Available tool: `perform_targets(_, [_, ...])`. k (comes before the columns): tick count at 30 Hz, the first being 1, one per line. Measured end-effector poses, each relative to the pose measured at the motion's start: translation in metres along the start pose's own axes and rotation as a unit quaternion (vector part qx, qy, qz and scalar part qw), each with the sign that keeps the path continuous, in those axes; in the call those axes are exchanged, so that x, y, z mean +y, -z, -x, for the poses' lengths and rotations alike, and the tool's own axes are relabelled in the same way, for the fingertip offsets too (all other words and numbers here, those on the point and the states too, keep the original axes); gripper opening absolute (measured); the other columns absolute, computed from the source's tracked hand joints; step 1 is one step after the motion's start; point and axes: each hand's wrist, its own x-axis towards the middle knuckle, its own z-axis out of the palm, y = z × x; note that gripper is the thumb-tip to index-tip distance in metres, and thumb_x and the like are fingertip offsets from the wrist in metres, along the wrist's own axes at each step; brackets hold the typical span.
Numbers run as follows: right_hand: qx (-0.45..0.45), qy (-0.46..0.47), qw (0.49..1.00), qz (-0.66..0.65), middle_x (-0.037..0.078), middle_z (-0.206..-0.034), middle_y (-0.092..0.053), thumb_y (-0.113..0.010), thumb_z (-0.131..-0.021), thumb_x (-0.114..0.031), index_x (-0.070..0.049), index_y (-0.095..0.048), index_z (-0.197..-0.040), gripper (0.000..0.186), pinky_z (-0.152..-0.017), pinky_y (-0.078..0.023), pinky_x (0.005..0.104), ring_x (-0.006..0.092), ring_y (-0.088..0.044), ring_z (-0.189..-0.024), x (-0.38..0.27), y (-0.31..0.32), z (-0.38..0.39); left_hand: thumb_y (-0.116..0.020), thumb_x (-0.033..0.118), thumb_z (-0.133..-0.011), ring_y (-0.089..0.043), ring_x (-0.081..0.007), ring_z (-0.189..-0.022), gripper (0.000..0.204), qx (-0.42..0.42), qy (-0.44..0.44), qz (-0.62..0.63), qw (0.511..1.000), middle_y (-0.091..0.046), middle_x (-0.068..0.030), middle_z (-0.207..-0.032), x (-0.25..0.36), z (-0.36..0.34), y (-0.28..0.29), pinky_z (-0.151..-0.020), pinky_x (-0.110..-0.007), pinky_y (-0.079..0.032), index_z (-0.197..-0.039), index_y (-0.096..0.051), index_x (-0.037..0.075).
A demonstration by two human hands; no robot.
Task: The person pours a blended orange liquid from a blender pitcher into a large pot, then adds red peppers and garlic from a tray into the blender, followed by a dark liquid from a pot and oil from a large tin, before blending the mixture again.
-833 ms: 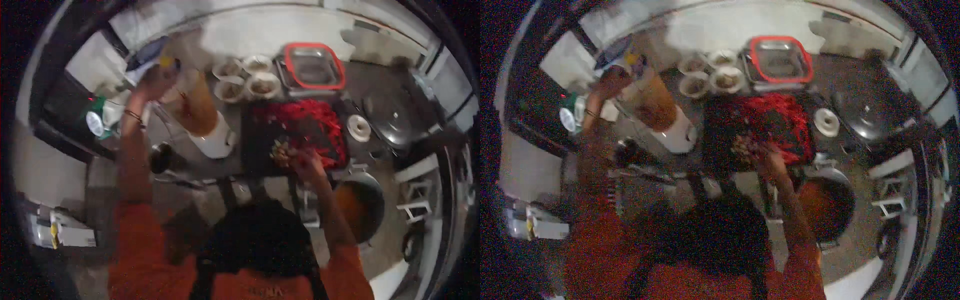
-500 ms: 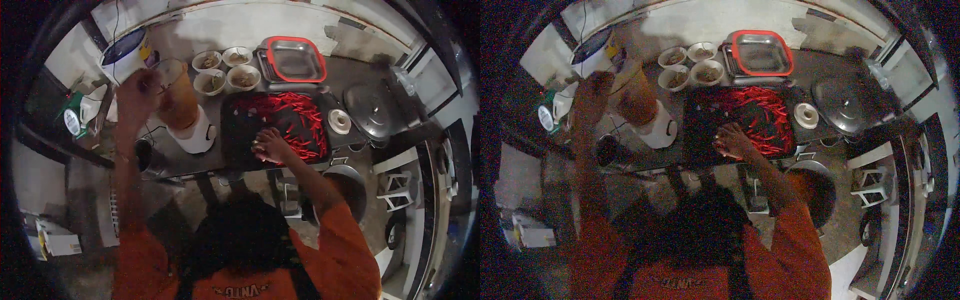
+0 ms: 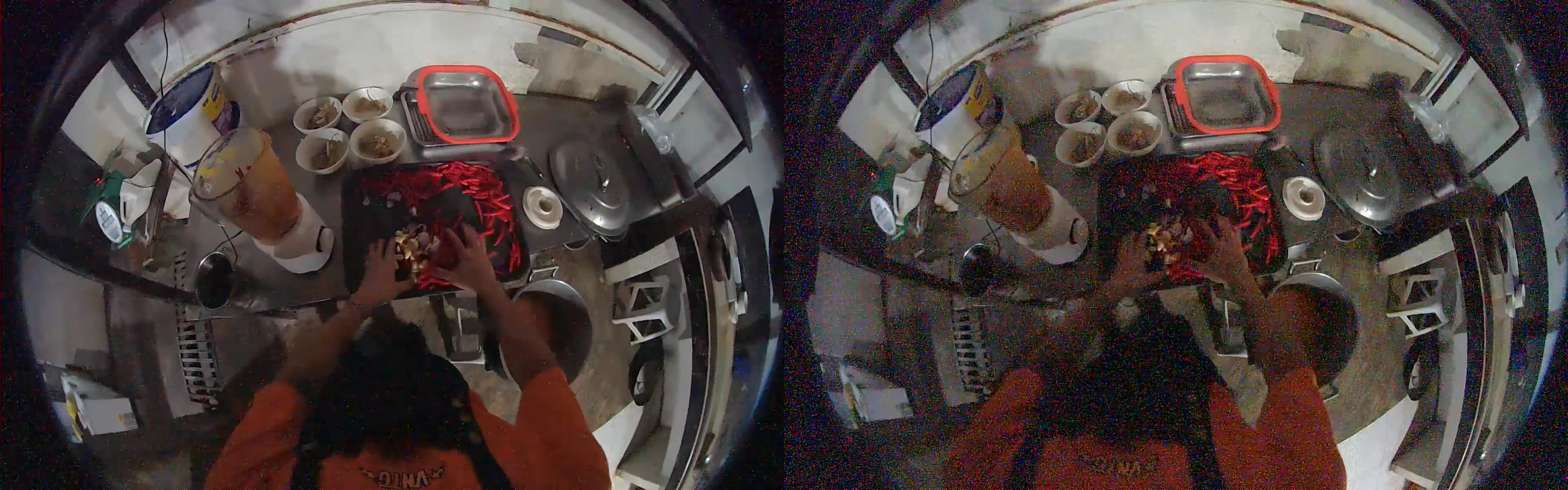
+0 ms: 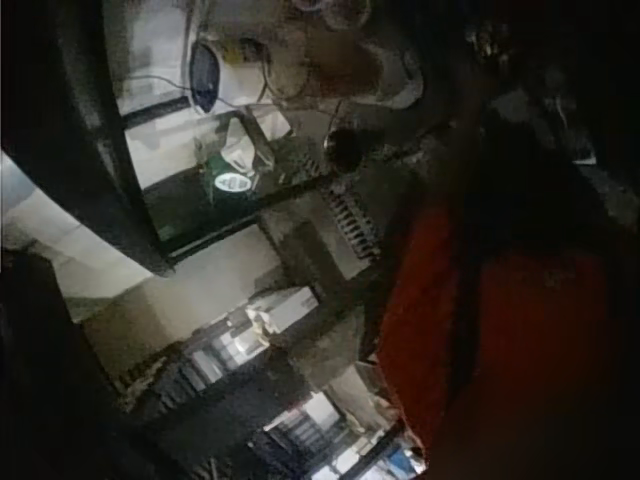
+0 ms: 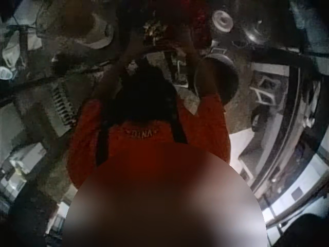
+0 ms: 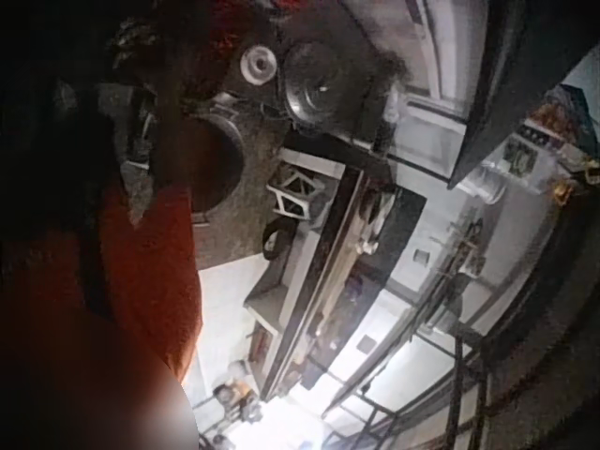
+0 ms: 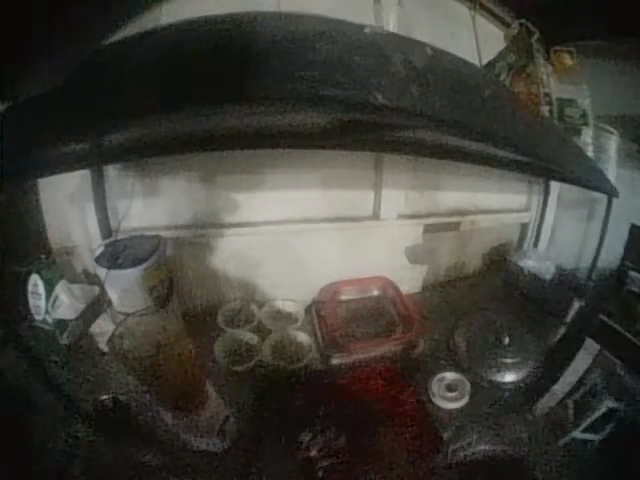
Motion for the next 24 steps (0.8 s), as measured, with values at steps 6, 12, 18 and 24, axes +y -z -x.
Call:
perform_targets(6, [0.043,0.001,0.996,-0.081,0.021,-0.131,-0.04,-0.071,-0.07,-0.042,-0.009,-0.046,-0.128,0.071,-0.101,-0.033,0.0459,0.0384,-0.038,-0.121,0.015,-0.009,-0.028,-0.072,0.046,-0.07,-0.027,-0.0393,-0.13,0.094,0.03,0.014,0.179,0.983,-0.027,-0.0264,-0.139,0.015,-0.025,0.0,-0.105,-0.044,-0.027,-0.135,-0.025,-0.003])
perform_targets(12, [0.162,-0.109,0.978,-0.072,0.02,-0.132,-0.039,-0.062,-0.079,-0.037,-0.008,-0.048,-0.126,0.057,-0.101,-0.032,0.0458,0.0363,-0.036,-0.123,0.099,0.01,-0.02,-0.07,0.042,-0.073,-0.029,-0.0384,-0.129,0.083,0.125,0.056,0.147,0.98,-0.033,-0.0269,-0.135,-0.007,-0.028,0.006,-0.104,-0.043,-0.029,-0.131,-0.033,-0.005])
perform_targets(18, [0.089,-0.079,0.993,0.017,0.019,-0.133,-0.037,-0.059,-0.081,-0.041,-0.011,-0.051,-0.123,0.053,-0.1,-0.032,0.0465,0.0356,-0.038,-0.122,0.087,-0.028,-0.048,-0.07,0.038,-0.074,-0.035,-0.0375,-0.125,0.074,0.093,0.056,0.222,0.969,-0.039,-0.0262,-0.131,0.012,-0.052,0.0,-0.103,-0.041,-0.031,-0.126,-0.04,-0.005])
perform_targets(24, [0.115,-0.079,0.988,-0.063,0.017,-0.135,-0.036,-0.058,-0.081,-0.046,-0.017,-0.051,-0.125,0.053,-0.102,-0.031,0.0456,0.0358,-0.037,-0.122,0.126,-0.008,-0.122,-0.071,0.037,-0.074,-0.041,-0.0353,-0.122,0.067,0.069,0.043,0.257,0.963,-0.042,-0.0244,-0.128,0.009,-0.039,0.006,-0.1,-0.039,-0.034,-0.121,-0.045,-0.004])
